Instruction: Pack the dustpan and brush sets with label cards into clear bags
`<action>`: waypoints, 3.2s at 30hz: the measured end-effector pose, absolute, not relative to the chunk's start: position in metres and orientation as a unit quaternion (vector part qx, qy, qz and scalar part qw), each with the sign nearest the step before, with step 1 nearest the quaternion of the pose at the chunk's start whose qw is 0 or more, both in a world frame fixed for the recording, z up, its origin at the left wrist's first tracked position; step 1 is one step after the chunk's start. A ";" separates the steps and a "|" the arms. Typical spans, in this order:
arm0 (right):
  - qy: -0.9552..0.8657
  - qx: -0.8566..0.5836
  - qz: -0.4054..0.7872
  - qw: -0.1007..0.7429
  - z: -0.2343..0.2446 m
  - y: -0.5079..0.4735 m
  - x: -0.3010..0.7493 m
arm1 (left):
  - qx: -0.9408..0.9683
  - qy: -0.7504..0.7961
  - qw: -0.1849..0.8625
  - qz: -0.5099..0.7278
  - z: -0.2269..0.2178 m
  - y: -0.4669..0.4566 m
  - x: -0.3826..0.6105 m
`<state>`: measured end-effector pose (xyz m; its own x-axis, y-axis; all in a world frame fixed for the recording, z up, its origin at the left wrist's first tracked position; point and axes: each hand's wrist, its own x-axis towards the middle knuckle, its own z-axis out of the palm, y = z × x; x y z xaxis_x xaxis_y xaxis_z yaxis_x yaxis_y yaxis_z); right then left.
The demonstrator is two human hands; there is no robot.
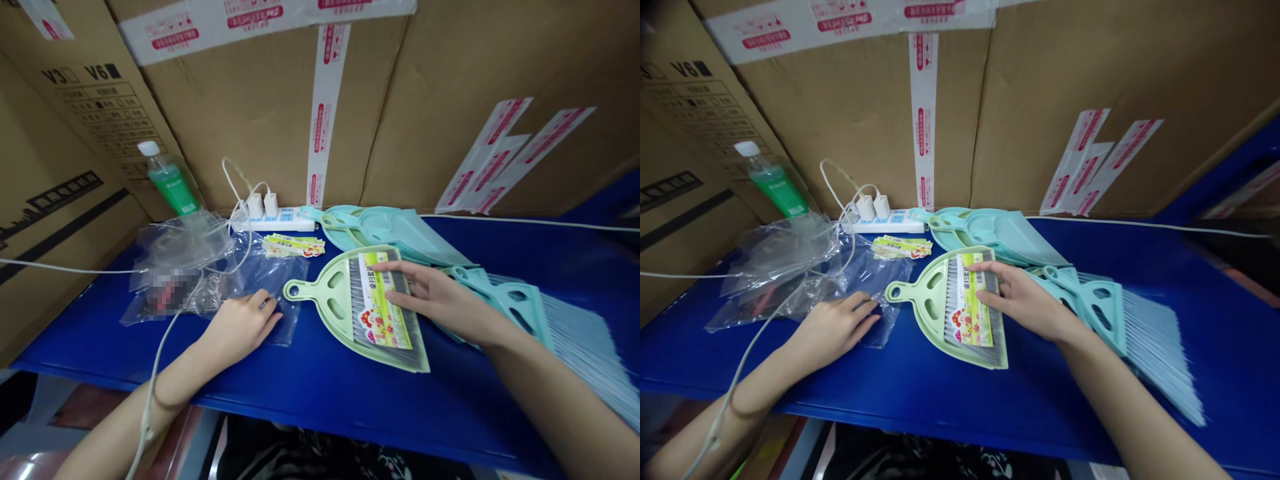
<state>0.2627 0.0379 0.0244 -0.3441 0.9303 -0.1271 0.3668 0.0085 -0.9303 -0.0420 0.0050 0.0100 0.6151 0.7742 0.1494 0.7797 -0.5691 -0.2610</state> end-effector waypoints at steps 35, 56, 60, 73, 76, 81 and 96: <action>-0.583 -0.446 0.574 0.363 0.008 0.026 0.233 | -0.892 -0.373 -0.024 -0.255 0.018 -0.001 -0.037; -0.564 -0.450 0.587 0.367 0.001 0.030 0.236 | -0.800 -0.585 0.062 -0.115 0.025 0.021 -0.067; -0.565 -0.439 0.603 0.353 0.000 0.026 0.233 | -0.812 -0.558 -0.033 -0.165 0.027 0.019 -0.062; -0.554 -0.425 0.633 0.335 -0.005 0.025 0.229 | -0.804 -0.564 -0.089 -0.165 0.027 0.021 -0.059; -0.565 -0.429 0.626 0.322 -0.007 0.024 0.227 | -0.805 -0.565 -0.086 -0.160 0.025 0.021 -0.058; -0.571 -0.433 0.622 0.317 -0.008 0.023 0.225 | -0.800 -0.569 -0.089 -0.165 0.023 0.022 -0.058; -0.566 -0.427 0.631 0.315 -0.007 0.025 0.224 | -0.803 -0.573 -0.032 -0.159 0.020 0.023 -0.060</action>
